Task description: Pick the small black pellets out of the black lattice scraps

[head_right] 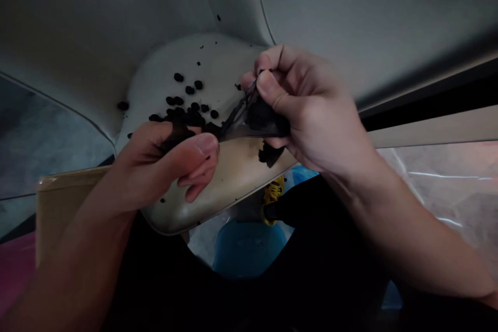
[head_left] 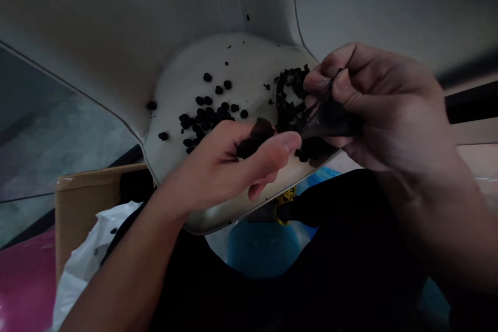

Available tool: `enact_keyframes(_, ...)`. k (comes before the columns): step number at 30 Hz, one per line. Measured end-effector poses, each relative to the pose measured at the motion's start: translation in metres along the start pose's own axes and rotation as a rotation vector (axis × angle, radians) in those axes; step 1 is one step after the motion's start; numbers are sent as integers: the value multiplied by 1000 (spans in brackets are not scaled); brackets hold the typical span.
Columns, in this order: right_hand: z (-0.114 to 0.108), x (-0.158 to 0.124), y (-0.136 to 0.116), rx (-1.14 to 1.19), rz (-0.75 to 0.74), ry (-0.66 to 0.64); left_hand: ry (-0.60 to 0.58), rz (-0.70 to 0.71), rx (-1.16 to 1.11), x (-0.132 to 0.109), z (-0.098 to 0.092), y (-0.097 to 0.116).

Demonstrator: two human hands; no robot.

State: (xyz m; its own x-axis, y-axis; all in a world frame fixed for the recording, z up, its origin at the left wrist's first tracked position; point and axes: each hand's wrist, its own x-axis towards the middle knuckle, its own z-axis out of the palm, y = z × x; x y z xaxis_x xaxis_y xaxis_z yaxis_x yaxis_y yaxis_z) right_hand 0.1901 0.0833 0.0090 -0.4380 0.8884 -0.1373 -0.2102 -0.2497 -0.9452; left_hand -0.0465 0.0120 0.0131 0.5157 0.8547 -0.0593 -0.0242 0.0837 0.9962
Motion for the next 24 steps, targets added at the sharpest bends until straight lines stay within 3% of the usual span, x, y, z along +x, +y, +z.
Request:
enact_keyframes(2, -7, 4, -4, -45, -33, 3, -114, -111, -30, -4, -8, 6)
enact_keyframes(4, -14, 8, -8, -87, -178, 131, -244, -170, -109, -9, -17, 12)
enact_keyframes(6, -17, 10, -11, -99, -325, 223, -245, -130, -128, -12, -25, 14)
enact_keyframes(8, -15, 11, -10, -103, -300, 135, -141, -33, -47, -11, -31, 12)
enact_keyframes(11, -9, 10, -6, -112, -117, -46, -2, 17, 59, -7, -35, 2)
enact_keyframes(15, -8, 12, -6, -118, -141, -12, 141, -59, 116, -8, -40, -19)
enact_keyframes(18, -10, 13, -9, -143, -133, -24, 282, -65, 349, -10, -55, -38)
enact_keyframes(21, -7, 13, -7, -188, -107, -58, 481, -14, 617, -9, -67, -55)
enact_keyframes(24, 0, 15, 2, -234, -154, -85, 668, 118, 642, -5, -56, -55)
